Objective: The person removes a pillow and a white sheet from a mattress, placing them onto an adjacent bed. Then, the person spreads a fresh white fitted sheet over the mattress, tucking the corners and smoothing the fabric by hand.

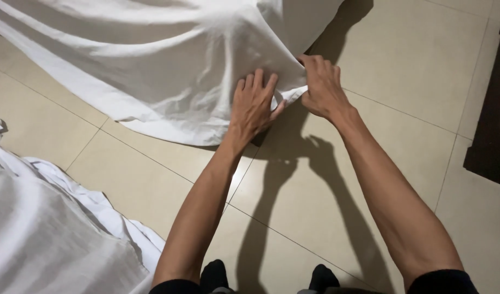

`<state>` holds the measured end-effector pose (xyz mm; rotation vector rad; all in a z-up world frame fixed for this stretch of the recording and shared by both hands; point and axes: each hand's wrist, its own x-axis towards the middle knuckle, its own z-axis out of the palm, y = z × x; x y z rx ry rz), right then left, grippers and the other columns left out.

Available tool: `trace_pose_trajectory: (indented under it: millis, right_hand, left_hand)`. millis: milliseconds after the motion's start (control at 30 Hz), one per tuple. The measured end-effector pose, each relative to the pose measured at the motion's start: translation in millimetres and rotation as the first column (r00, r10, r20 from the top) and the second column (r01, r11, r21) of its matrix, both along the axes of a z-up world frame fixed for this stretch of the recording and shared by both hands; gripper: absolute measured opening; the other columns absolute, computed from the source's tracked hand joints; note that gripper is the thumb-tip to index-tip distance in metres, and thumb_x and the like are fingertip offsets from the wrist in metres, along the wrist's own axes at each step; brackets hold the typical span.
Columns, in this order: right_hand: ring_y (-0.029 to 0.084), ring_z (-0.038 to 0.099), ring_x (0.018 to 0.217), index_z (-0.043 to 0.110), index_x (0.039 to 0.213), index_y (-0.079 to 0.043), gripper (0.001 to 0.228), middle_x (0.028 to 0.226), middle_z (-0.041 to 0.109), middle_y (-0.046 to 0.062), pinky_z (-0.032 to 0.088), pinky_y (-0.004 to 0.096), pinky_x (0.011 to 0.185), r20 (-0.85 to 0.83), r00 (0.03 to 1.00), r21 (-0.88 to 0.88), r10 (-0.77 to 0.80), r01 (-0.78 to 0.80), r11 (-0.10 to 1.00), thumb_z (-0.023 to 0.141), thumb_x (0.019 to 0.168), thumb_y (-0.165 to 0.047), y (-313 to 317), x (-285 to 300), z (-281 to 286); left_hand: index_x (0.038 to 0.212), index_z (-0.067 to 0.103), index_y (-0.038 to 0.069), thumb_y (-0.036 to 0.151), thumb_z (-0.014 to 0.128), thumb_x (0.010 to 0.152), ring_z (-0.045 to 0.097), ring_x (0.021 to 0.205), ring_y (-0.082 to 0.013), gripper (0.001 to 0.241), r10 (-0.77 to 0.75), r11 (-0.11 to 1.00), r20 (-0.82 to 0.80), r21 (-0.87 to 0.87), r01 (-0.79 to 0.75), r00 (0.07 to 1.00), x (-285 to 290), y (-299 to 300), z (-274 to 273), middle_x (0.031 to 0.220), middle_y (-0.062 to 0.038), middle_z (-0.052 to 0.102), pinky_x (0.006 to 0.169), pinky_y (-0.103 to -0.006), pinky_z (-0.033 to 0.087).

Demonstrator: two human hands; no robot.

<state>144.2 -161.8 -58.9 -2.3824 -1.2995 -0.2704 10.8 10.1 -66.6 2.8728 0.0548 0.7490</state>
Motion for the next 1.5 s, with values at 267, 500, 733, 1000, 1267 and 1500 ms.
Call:
trace_pose_trajectory:
  millis: [267, 500, 733, 1000, 1267, 1500]
  right_hand:
    - [0.037, 0.050, 0.131, 0.041, 0.154, -0.005, 0.076, 0.139, 0.048, 0.022, 0.036, 0.058, 0.109, -0.028, 0.999, 0.102, 0.035, -0.032, 0.994, 0.059, 0.080, 0.006, 45.0, -24.5, 41.5]
    - [0.038, 0.058, 0.122, 0.041, 0.145, -0.002, 0.065, 0.131, 0.052, 0.022, 0.045, 0.055, 0.105, -0.032, 0.999, 0.198, 0.029, -0.022, 0.980, 0.079, 0.102, -0.033, 83.3, -48.0, 48.7]
    - [0.043, 0.064, 0.108, 0.054, 0.124, 0.002, 0.046, 0.120, 0.061, 0.023, 0.051, 0.052, 0.091, -0.059, 0.998, 0.275, -0.005, 0.021, 0.961, 0.076, 0.100, -0.031, 92.7, -56.4, 48.3]
    - [0.048, 0.066, 0.084, 0.063, 0.106, 0.000, 0.028, 0.089, 0.069, 0.025, 0.050, 0.057, 0.072, -0.159, 0.986, 0.167, -0.057, 0.084, 0.982, 0.056, 0.115, -0.026, 92.9, -55.5, 38.7]
    - [0.046, 0.067, 0.073, 0.060, 0.107, 0.001, 0.023, 0.078, 0.065, 0.025, 0.050, 0.054, 0.066, -0.129, 0.990, 0.233, -0.050, 0.079, 0.969, 0.053, 0.116, -0.018, 71.9, -29.8, 39.5]
    - [0.030, 0.069, 0.070, 0.060, 0.105, -0.002, 0.017, 0.080, 0.068, 0.017, 0.052, 0.048, 0.061, -0.210, 0.974, 0.249, -0.089, 0.141, 0.958, 0.052, 0.117, -0.012, 84.8, -20.8, 34.0]
  left_hand:
    - [0.143, 0.046, 0.006, 0.025, 0.075, 0.089, 0.050, 0.110, -0.0387, 0.064, 0.173, 0.984, 0.341, -0.029, -0.173, 0.924, -15.6, 32.6, 8.7, 0.125, -0.023, 0.048, 0.092, -0.0515, 0.043]
    - [0.136, 0.047, 0.000, 0.032, 0.079, 0.088, 0.055, 0.105, -0.0372, 0.066, 0.355, 0.912, 0.195, -0.287, -0.293, 0.914, -28.2, 60.4, 29.8, 0.118, -0.021, 0.050, 0.088, -0.0487, 0.045]
    - [0.110, 0.063, 0.002, 0.034, 0.074, 0.091, 0.070, 0.091, -0.0375, 0.038, 0.379, 0.892, 0.067, -0.294, -0.345, 0.923, -19.7, 73.4, 19.1, 0.102, -0.018, 0.068, 0.079, -0.0503, 0.053]
    - [0.106, 0.065, 0.005, 0.019, 0.056, 0.097, 0.071, 0.078, -0.0415, 0.019, 0.266, 0.897, 0.145, -0.399, -0.189, 0.953, -16.0, 59.3, 10.0, 0.104, -0.017, 0.073, 0.069, -0.0511, 0.056]
    - [0.129, 0.055, 0.006, 0.053, 0.066, 0.083, 0.067, 0.098, -0.0416, 0.066, 0.009, 0.986, 0.002, -0.169, -0.008, 1.000, -23.9, 26.0, -19.2, 0.111, -0.023, 0.066, 0.081, -0.0533, 0.054]
    - [0.124, 0.056, 0.008, 0.000, 0.061, 0.087, 0.071, 0.095, -0.0378, 0.038, 0.147, 0.982, -0.085, -0.104, -0.155, 0.986, -31.0, 55.4, -83.9, 0.120, -0.019, 0.067, 0.081, -0.0491, 0.057]
